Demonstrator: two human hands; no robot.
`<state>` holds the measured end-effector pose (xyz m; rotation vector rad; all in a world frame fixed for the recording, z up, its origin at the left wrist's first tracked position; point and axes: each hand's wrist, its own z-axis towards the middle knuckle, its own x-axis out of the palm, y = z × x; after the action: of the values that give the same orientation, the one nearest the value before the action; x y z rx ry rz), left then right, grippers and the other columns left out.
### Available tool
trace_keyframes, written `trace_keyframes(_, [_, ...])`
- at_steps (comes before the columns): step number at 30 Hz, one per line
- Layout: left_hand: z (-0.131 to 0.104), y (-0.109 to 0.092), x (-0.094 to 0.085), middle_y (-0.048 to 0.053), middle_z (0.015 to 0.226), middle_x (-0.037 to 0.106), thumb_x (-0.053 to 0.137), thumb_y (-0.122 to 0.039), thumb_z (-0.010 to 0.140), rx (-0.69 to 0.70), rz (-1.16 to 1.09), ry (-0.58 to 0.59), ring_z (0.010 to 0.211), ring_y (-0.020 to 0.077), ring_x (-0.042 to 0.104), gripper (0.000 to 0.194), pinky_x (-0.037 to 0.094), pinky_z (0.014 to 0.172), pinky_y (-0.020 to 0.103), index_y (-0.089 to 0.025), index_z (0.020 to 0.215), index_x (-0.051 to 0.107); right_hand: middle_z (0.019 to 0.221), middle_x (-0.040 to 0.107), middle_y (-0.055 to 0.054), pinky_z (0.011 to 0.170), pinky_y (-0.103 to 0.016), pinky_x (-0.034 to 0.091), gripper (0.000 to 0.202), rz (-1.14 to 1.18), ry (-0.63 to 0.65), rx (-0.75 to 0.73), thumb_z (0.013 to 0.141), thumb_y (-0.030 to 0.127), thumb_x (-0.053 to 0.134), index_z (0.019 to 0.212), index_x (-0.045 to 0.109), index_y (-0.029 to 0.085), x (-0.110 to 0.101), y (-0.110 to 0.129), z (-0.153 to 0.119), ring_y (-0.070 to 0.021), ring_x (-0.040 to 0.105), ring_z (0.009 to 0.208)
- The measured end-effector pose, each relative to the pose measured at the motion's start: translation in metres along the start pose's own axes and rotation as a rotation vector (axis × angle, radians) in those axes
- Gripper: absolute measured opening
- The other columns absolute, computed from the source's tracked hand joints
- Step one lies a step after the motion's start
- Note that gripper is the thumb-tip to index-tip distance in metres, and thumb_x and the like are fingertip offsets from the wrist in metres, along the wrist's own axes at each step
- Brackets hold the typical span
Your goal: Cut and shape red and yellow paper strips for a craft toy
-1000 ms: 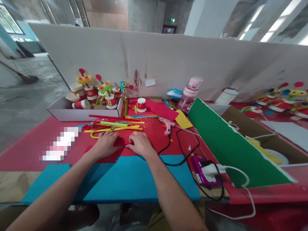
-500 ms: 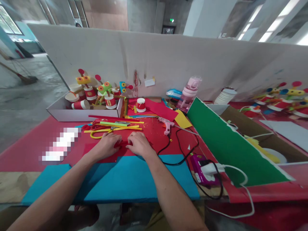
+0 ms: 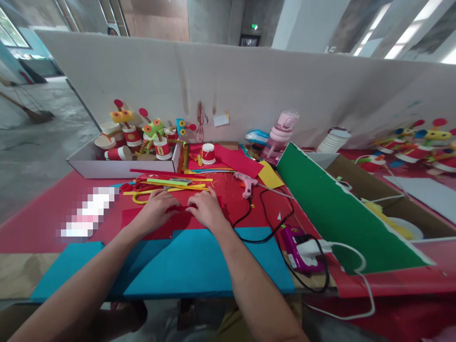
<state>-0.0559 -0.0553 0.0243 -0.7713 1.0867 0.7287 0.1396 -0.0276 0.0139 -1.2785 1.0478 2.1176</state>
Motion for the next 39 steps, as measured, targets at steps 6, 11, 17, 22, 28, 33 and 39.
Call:
trace_keyframes(6, [0.002,0.001,-0.005,0.004,0.078,0.068,0.053,-0.020,0.085,-0.059,-0.062,-0.068,0.088,0.0218,0.056,0.017,0.029,0.096,0.044,-0.021,0.080,0.069,0.088,0.068,-0.002,0.109,-0.050,0.019,0.007,-0.057,-0.218,-0.106,0.084,0.029,0.064,0.086,0.069,0.025,-0.012,0.015,-0.001,-0.0197,0.057,0.094])
trace_keyframes(11, [0.004,0.003,-0.028,0.007,0.078,0.070,0.056,-0.038,0.082,-0.450,-0.659,-0.223,0.076,0.0219,0.061,0.025,0.044,0.075,0.036,-0.016,0.082,0.068,0.120,0.058,-0.011,0.099,-0.045,0.038,0.036,0.417,-0.827,0.161,0.086,0.039,0.058,0.118,0.059,0.022,-0.030,0.006,-0.002,-0.0230,0.053,0.108])
trace_keyframes(17, [0.032,-0.008,-0.022,0.003,0.067,0.066,0.068,-0.046,0.069,-0.485,-1.001,-0.043,0.063,0.0153,0.057,0.033,0.042,0.060,0.025,-0.014,0.075,0.070,0.068,0.061,0.001,0.058,-0.023,0.044,0.035,1.354,-0.178,0.379,0.066,0.043,0.076,0.087,0.068,0.016,-0.004,-0.021,0.008,-0.0094,0.052,0.058])
trace_keyframes(22, [0.052,-0.006,0.003,0.000,0.065,0.063,0.062,-0.043,0.073,-0.354,-0.861,0.049,0.063,0.0133,0.053,0.030,0.039,0.060,0.024,-0.014,0.072,0.070,0.060,0.061,0.001,0.060,-0.023,0.046,0.034,1.479,-0.122,0.486,0.056,0.040,0.083,0.071,0.068,0.013,0.008,-0.028,0.009,-0.0083,0.054,0.054])
trace_keyframes(28, [0.049,0.006,-0.007,0.000,0.068,0.065,0.055,-0.041,0.080,-0.190,-0.679,0.130,0.066,0.0147,0.055,0.029,0.040,0.063,0.024,-0.016,0.076,0.069,0.063,0.066,0.000,0.062,-0.027,0.053,0.035,1.457,-0.109,0.472,0.054,0.037,0.084,0.076,0.070,0.014,0.005,-0.022,0.009,-0.0110,0.060,0.055])
trace_keyframes(33, [0.047,-0.003,-0.018,0.006,0.083,0.070,0.049,-0.030,0.085,-0.168,-0.373,0.041,0.077,0.0193,0.060,0.024,0.039,0.069,0.028,-0.018,0.086,0.069,0.065,0.070,-0.002,0.065,-0.032,0.056,0.029,1.343,-0.339,0.429,0.060,0.039,0.079,0.077,0.072,0.017,0.014,-0.008,0.013,-0.0154,0.064,0.057])
trace_keyframes(39, [0.041,-0.006,-0.010,0.005,0.075,0.068,0.049,-0.022,0.085,-0.152,-0.151,-0.029,0.079,0.0202,0.057,0.021,0.035,0.074,0.030,-0.019,0.073,0.065,0.065,0.070,-0.002,0.066,-0.032,0.057,0.029,1.345,-0.377,0.445,0.060,0.039,0.080,0.076,0.072,0.017,0.013,-0.008,0.011,-0.0172,0.066,0.059])
